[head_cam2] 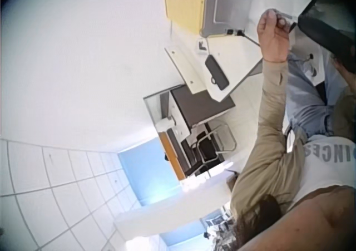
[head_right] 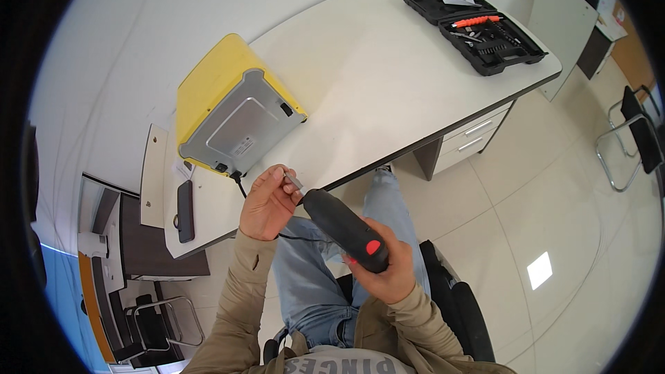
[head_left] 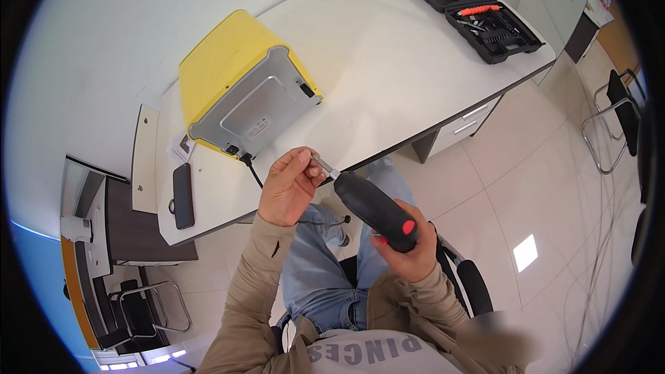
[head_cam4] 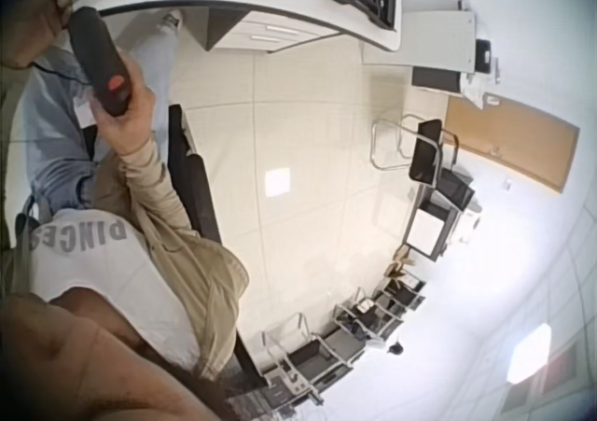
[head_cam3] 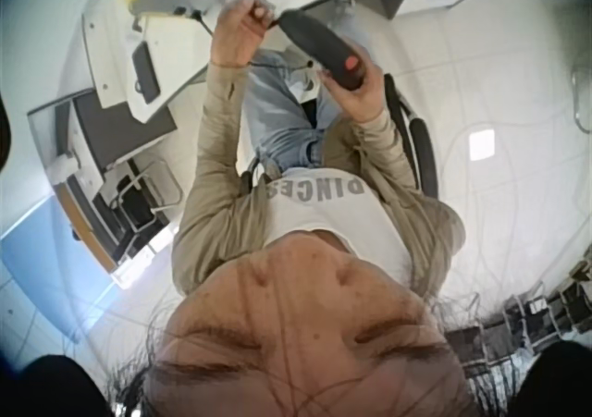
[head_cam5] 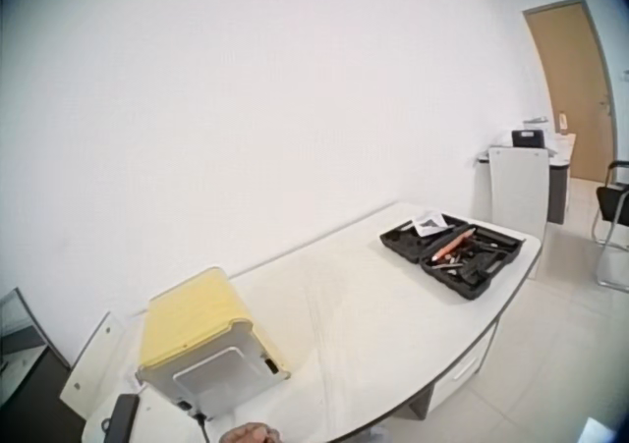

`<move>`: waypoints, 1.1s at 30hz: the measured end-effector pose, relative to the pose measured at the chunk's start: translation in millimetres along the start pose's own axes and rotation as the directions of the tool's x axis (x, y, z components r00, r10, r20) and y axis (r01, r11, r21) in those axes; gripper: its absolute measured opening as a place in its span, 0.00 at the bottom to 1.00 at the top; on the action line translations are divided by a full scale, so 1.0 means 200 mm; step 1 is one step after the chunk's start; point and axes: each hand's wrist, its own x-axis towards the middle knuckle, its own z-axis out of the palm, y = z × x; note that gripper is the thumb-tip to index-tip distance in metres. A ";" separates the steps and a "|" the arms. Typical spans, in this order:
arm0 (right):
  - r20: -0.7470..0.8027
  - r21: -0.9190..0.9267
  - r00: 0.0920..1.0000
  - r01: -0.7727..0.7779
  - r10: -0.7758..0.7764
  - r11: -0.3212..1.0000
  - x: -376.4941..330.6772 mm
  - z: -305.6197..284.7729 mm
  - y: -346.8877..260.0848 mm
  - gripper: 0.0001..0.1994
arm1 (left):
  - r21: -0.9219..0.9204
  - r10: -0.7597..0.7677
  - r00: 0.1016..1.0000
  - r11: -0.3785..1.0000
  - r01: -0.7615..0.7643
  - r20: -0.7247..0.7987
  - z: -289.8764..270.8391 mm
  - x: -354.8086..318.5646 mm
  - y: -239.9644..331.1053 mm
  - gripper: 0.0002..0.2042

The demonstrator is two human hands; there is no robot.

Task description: The person uses a cordless screwdriver to attach black rubber feet to the underside of a yellow rectangular device. They then flip the device and continue using the screwdriver to secure the casing screws on the bottom panel.

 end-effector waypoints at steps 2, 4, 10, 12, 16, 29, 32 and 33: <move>-0.003 0.053 0.999 -0.041 0.041 0.998 0.00 0.00 0.00 0.29 | 0.003 -0.014 1.000 1.000 0.014 0.022 0.00 0.00 0.01 0.07; -0.012 0.110 0.996 -0.092 0.094 0.990 -0.01 -0.01 -0.01 0.27 | -0.005 -0.033 0.999 0.999 0.034 0.028 -0.02 0.02 0.00 0.08; 0.055 0.073 0.995 -0.082 0.079 0.994 0.00 -0.05 0.00 0.29 | 0.027 -0.070 0.993 0.997 0.068 0.096 -0.05 0.02 0.02 0.08; 0.052 0.069 0.996 -0.076 0.072 0.995 0.00 -0.06 0.00 0.29 | 0.100 -0.076 0.994 0.993 0.067 0.080 -0.04 0.02 0.03 0.09; 0.058 0.121 0.995 -0.090 0.084 0.989 -0.01 -0.06 0.00 0.29 | 0.126 -0.061 0.997 0.990 0.057 0.035 -0.05 0.02 0.04 0.08; 0.096 0.032 0.993 -0.079 0.076 0.996 -0.01 -0.07 -0.01 0.28 | 0.241 -0.080 0.997 0.968 0.072 0.023 -0.08 0.02 0.05 0.07; 0.067 0.030 0.993 -0.097 0.095 0.995 -0.02 -0.06 -0.01 0.27 | 0.260 -0.057 0.998 0.964 0.055 0.001 -0.08 0.02 0.05 0.07; 0.039 0.039 0.993 -0.110 0.109 0.993 -0.03 -0.05 -0.01 0.27 | 0.258 -0.040 0.999 0.965 0.041 -0.009 -0.07 0.02 0.04 0.07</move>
